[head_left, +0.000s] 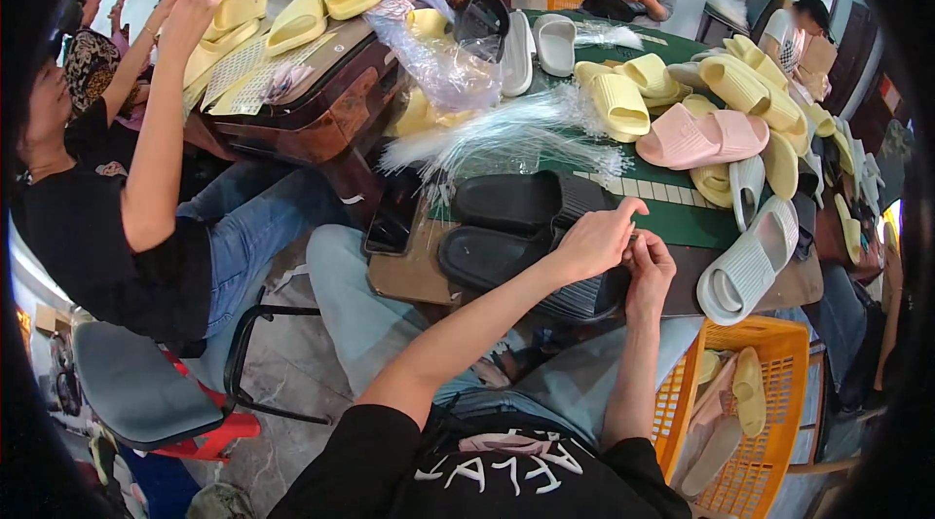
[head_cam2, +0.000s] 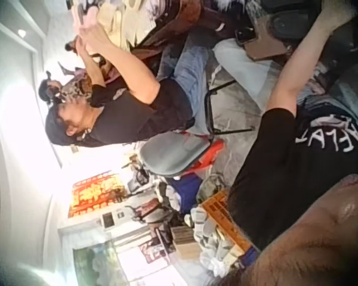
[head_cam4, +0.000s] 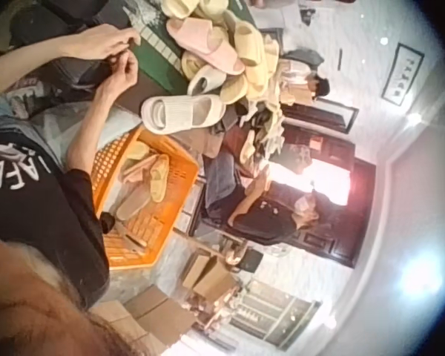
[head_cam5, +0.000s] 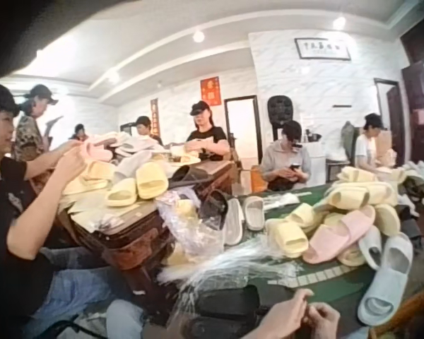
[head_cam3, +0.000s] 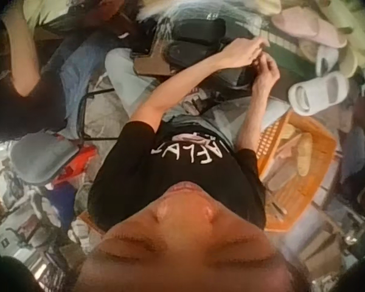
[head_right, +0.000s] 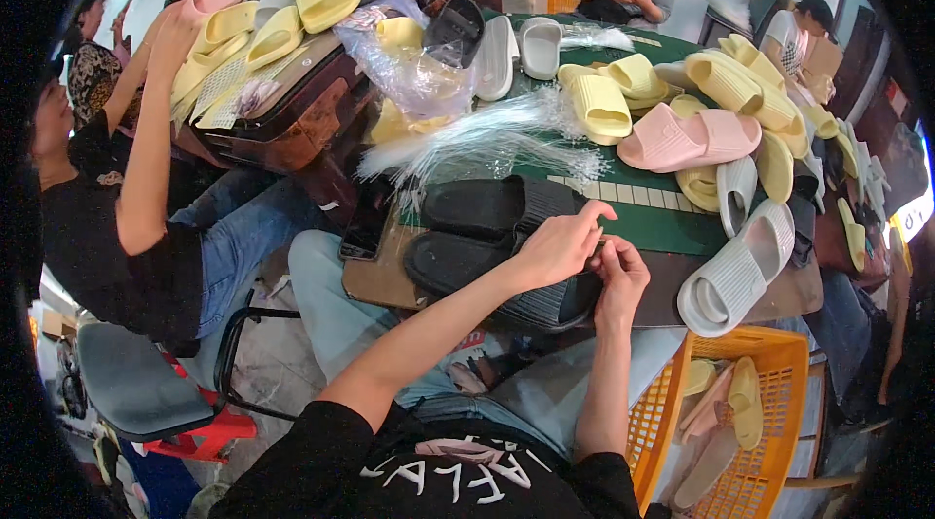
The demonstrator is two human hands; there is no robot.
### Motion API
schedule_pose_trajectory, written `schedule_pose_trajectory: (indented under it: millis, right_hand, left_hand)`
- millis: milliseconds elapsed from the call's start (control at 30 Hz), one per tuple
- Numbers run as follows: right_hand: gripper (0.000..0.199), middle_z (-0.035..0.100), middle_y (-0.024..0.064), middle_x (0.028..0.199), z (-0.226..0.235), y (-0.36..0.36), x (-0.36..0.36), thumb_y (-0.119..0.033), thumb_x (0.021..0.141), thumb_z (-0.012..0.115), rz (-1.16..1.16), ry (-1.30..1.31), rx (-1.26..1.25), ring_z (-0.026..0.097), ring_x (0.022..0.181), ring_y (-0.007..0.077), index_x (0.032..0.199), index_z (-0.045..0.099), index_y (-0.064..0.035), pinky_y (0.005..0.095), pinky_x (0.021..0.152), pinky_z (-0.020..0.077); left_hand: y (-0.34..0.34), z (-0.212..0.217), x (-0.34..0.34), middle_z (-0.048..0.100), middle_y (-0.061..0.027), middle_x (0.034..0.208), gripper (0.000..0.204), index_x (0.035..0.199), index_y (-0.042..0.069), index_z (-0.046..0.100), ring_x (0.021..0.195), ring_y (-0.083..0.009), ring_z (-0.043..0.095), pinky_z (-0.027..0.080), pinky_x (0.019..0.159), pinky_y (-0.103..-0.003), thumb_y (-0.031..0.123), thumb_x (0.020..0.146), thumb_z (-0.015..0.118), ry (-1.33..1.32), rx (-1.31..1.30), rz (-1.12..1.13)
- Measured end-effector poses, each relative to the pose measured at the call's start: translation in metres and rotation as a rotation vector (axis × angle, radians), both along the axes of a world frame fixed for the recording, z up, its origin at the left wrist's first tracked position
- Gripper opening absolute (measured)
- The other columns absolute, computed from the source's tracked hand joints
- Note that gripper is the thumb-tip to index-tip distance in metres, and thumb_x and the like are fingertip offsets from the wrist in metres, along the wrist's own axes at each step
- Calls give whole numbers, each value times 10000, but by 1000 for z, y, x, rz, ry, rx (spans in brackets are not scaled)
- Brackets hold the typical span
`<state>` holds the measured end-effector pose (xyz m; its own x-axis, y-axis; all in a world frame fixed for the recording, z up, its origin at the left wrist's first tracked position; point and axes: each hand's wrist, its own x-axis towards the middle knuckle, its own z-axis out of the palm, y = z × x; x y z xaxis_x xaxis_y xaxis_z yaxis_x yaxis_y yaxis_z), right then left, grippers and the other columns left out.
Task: The person pairs slide sandals by threading and securing plastic tag fasteners through each pair by hand.
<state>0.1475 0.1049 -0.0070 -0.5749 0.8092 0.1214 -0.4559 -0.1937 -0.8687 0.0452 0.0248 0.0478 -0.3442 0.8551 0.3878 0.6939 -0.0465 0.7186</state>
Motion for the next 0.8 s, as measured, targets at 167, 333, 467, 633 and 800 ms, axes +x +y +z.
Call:
schedule_pose_trajectory:
  millis: [167, 333, 467, 633, 800]
  right_hand:
    - [139, 594, 16, 737, -1, -3, -4, -89, 857, 583, -18, -11, 12, 525, 632, 73, 930, 629, 20, 198, 572, 435]
    - [144, 597, 17, 746, -6, -1, -4, -107, 874, 566, -10, 7, 30, 525, 635, 69, 921, 626, 14, 194, 582, 434]
    - [166, 576, 6, 723, -2, -3, -3, -143, 894, 542, -8, 1, 41, 513, 625, 63, 920, 612, 6, 196, 584, 436]
    - [177, 553, -1, 708, -3, -4, -2, -154, 917, 506, -25, -27, 85, 500, 616, 62, 908, 591, 1, 193, 570, 433]
    - [184, 547, -4, 709, -2, -6, -5, -139, 927, 479, -37, -90, 148, 488, 617, 55, 902, 587, 8, 192, 574, 433]
  left_hand:
    - [1, -4, -5, 570, -161, 610, 235, 1065, 54, 413, 597, -348, 583, 436, 539, -459, 91, 847, 495, 11, 68, 9]
    - [1, -6, -5, 576, -192, 653, 256, 1069, 61, 411, 620, -370, 582, 431, 540, -468, 99, 836, 512, 33, 42, 5]
    - [0, -4, -2, 595, -192, 717, 306, 1084, 48, 402, 659, -364, 592, 443, 565, -463, 100, 815, 537, 99, 15, 11]
    - [2, -7, 2, 565, -155, 639, 252, 1105, 67, 404, 618, -342, 580, 428, 550, -454, 102, 865, 471, 148, 75, 54]
    - [1, -9, -1, 579, -137, 634, 276, 1124, 73, 406, 621, -328, 593, 437, 536, -446, 126, 862, 476, 189, 49, 66]
